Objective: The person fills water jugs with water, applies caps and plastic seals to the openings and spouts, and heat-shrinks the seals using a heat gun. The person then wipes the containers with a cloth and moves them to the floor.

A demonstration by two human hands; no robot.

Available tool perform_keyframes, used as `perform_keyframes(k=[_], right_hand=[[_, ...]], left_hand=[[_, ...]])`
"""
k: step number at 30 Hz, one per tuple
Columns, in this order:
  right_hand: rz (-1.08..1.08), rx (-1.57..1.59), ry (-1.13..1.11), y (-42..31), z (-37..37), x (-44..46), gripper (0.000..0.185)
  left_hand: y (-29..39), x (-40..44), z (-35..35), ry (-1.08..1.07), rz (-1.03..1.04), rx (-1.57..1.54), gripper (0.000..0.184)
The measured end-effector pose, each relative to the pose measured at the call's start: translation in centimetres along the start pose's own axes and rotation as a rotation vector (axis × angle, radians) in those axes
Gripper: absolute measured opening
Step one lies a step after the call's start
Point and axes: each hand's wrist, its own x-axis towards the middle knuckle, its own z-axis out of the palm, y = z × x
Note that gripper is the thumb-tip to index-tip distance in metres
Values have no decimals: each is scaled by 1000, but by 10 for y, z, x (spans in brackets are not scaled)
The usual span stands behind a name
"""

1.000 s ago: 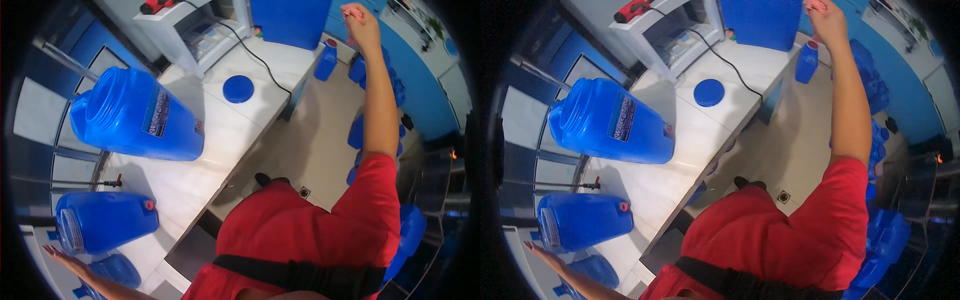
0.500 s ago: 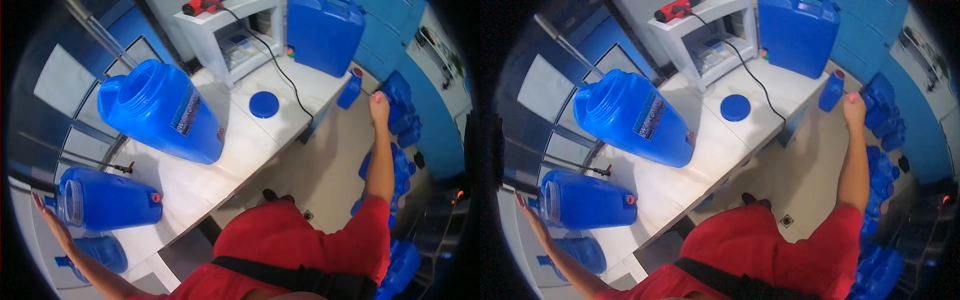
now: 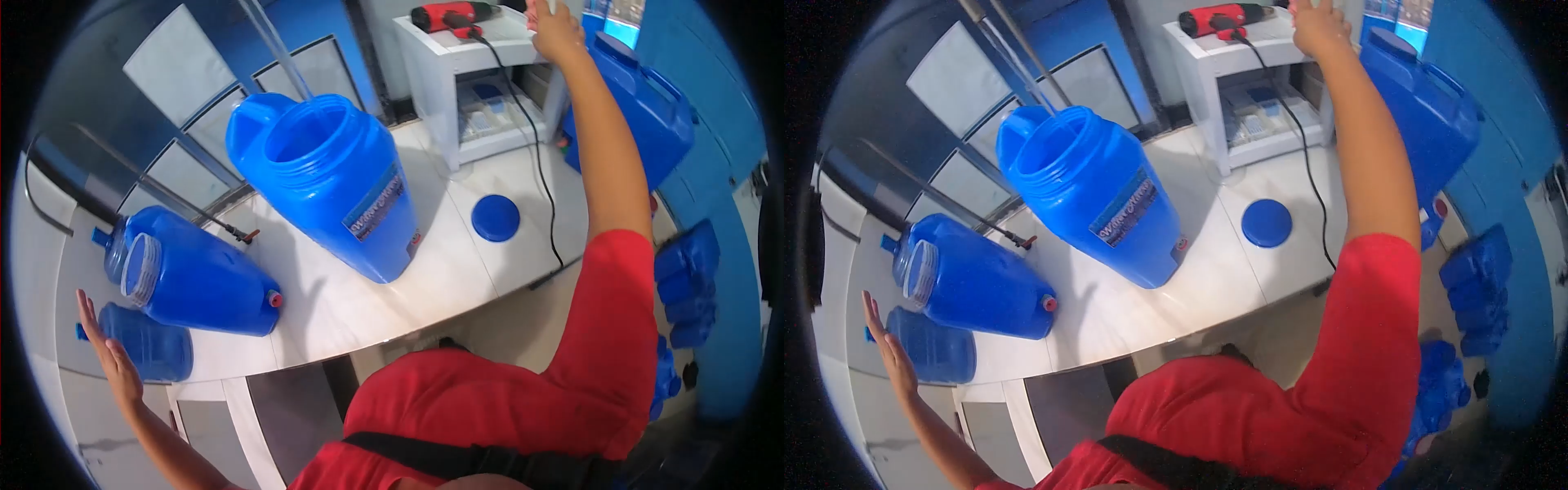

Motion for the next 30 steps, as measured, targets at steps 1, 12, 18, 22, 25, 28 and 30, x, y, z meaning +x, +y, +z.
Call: perform_keyframes(k=[1,12,18,22,25,28,30], right_hand=[[157,-96,-139,-9,5,18,64],[419,510,-843,-57,173,89,82],[455,763,-735,-17,179,97,43],[607,1418,-503,-22,74,68,42],[388,1688,-747,-3,-15,24,62],[647,1605,-610,12,-71,-25,59],[871,1372,-284,-27,-122,-68,60]], left_hand=[[-1,-10,-7,5,-15,35,98],[14,-70,-77,-13,-368,147,92],[21,-42,-81,-159,-276,221,90],[-1,-1,-59,-271,-173,223,86],[-34,37,-27,-335,0,219,84],[-71,70,4,-426,73,179,88],[-92,78,17,-494,128,123,92]])
